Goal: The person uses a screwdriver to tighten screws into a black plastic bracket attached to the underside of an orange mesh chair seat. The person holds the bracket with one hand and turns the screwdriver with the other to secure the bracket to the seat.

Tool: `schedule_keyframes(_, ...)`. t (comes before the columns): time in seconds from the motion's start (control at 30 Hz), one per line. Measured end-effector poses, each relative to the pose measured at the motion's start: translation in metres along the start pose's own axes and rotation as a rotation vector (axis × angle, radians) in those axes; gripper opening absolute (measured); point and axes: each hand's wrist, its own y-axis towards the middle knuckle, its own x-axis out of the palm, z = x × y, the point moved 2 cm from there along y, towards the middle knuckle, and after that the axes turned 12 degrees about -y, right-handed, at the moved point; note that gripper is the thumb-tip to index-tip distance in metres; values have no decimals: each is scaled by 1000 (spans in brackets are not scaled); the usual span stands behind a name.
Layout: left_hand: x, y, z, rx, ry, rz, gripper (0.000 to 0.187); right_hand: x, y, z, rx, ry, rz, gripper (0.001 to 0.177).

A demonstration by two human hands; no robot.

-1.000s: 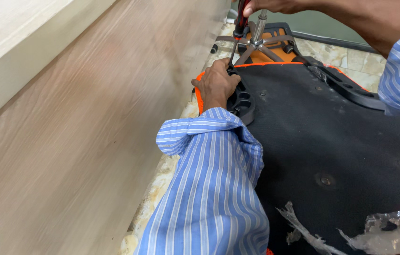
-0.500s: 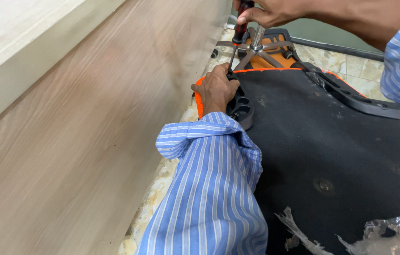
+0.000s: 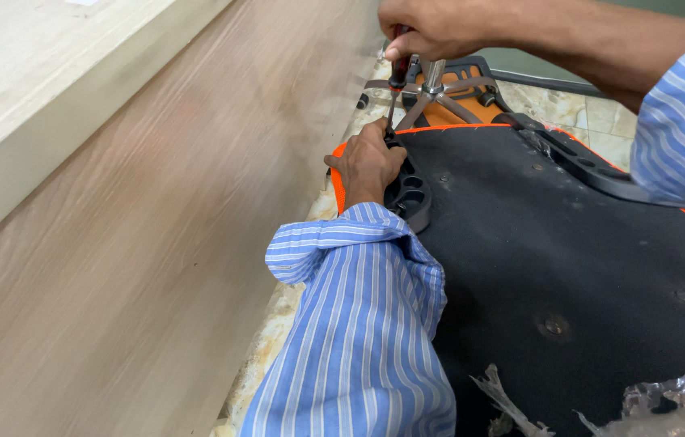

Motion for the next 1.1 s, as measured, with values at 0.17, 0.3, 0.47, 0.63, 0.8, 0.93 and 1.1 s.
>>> schedule_keyframes(0.17, -4, -4, 2, -6, -3, -7, 51, 2, 4, -3, 34, -85, -104, 47)
schedule_keyframes(0.3, -3, -3, 0, -1, 1, 4, 53, -7, -10, -15, 245, -141, -105, 57)
schedule_keyframes(0.47, 0, -1, -3, 32, 51, 41, 58, -13, -14, -34, 321, -143, 43, 55)
schedule_keyframes(0.63, 4, 2, -7, 20, 122, -56, 61, -6, -14, -49, 324, -87, 5, 60)
schedule_keyframes(0.8, 5, 9, -11, -5, 264, -254, 60, 4, -34, -50, 311, 126, 41, 46)
schedule_keyframes(0.93, 10, 15, -8, 62, 335, -367, 66, 14, -51, -40, 525, 97, -74, 44)
schedule_keyframes(1.1, 2, -7, -16, 113, 319, -388, 65, 11, -77, -40, 554, 150, -41, 41)
